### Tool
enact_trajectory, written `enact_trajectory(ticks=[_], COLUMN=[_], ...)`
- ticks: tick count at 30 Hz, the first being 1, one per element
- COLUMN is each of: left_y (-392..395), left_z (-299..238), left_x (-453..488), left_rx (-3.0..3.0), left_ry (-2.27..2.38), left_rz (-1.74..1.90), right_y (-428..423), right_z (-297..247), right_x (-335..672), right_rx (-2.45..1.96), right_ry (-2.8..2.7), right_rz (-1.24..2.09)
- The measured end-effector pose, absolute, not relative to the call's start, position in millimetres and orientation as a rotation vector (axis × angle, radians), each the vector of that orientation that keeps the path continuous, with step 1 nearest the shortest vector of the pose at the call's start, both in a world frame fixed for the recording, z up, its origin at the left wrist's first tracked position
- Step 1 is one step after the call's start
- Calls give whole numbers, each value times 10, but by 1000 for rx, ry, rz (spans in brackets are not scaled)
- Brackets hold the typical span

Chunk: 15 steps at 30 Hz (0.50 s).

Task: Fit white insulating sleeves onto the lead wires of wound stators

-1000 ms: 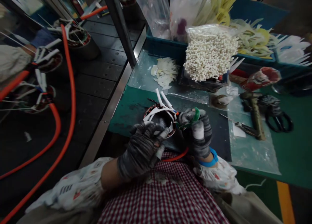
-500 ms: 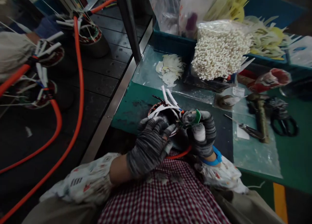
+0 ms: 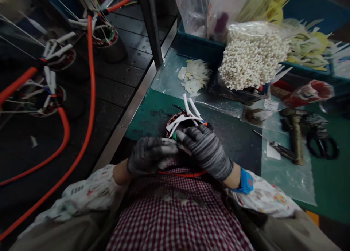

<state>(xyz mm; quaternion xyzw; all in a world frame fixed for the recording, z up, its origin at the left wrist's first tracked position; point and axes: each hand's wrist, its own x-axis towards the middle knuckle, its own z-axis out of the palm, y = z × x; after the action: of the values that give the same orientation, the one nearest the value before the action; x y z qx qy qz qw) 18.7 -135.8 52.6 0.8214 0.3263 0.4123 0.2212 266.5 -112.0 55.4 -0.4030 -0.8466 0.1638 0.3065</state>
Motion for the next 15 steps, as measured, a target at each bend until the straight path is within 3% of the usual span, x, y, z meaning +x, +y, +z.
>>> enact_trajectory(ticks=[4,8,15], left_y=[-968,-702,-1050], left_z=[547,561,578], left_x=[54,182,372], left_rx=[1831,1852,1923], left_ry=[1245,931,606], left_rz=[1110,669,688], right_y=[-1028,-1138,-1921], right_z=[612,580,418], right_x=[2683,2742,2680], right_rx=[-1013,-953,-1122], right_ry=[-2386,-2337,-2017], right_rz=[376,329,326])
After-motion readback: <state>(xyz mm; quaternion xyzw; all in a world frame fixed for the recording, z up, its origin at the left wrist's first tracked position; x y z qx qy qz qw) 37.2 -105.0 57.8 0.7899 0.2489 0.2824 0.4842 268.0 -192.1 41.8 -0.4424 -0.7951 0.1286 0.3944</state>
